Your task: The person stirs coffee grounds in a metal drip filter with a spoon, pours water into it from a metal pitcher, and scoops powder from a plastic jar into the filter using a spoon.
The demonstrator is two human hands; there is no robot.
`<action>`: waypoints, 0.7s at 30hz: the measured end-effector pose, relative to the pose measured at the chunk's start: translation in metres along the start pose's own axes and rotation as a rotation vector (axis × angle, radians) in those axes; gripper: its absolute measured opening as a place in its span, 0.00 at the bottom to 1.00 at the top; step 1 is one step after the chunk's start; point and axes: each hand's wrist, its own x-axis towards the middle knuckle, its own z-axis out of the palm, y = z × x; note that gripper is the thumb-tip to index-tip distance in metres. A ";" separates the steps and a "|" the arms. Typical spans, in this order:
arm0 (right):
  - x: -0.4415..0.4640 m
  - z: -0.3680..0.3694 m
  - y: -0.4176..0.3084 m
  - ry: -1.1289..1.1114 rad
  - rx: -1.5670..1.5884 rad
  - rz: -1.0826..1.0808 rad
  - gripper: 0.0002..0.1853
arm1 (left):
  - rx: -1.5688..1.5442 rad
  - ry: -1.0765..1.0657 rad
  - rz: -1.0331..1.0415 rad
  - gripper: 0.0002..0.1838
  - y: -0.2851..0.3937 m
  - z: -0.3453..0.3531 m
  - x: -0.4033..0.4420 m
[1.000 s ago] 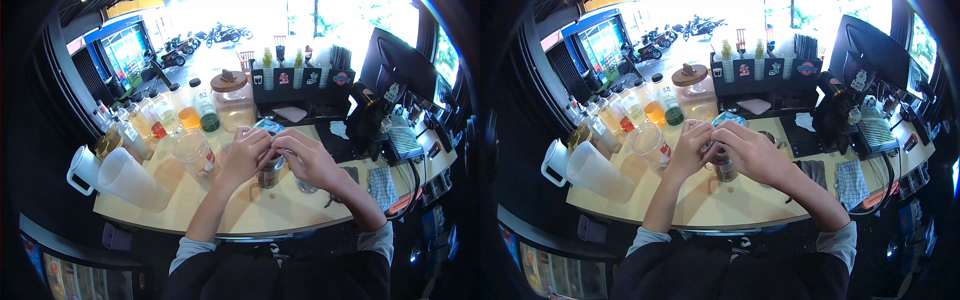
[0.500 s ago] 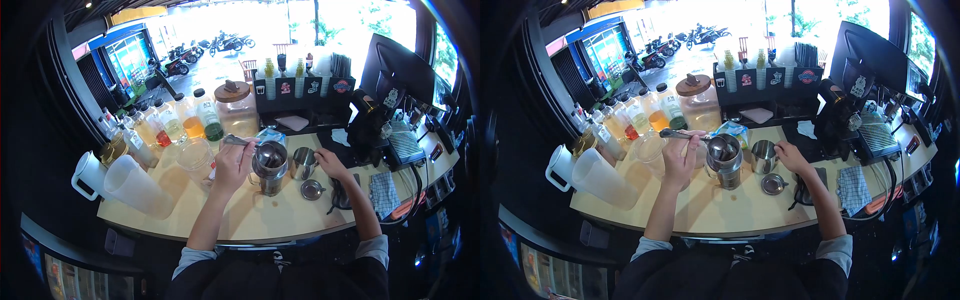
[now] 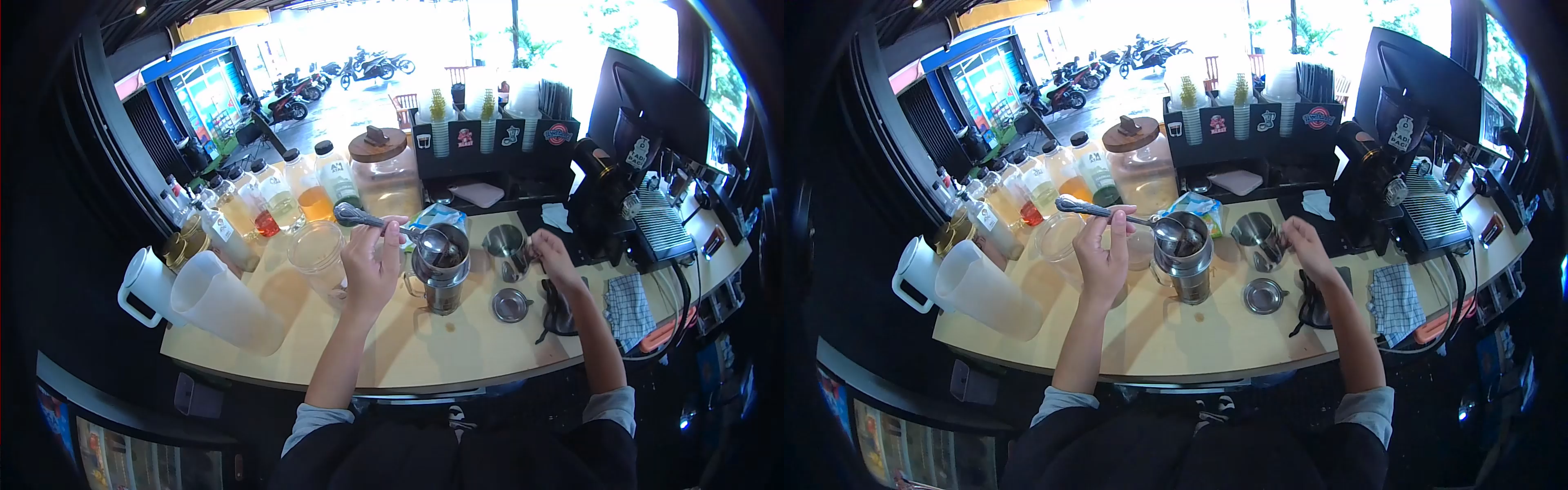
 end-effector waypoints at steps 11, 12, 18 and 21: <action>0.017 0.042 -0.127 -0.079 -0.094 -0.303 0.10 | 0.001 0.012 -0.022 0.10 0.001 0.004 -0.002; 0.018 0.048 -0.133 -0.081 -0.099 -0.294 0.10 | -0.012 0.010 -0.070 0.08 0.002 0.004 -0.002; 0.027 0.065 -0.144 -0.152 -0.248 -0.357 0.12 | 0.013 0.019 0.001 0.14 -0.002 0.004 -0.002; 0.025 0.073 -0.151 -0.139 -0.328 -0.376 0.13 | 0.013 0.018 -0.021 0.14 -0.001 0.003 -0.002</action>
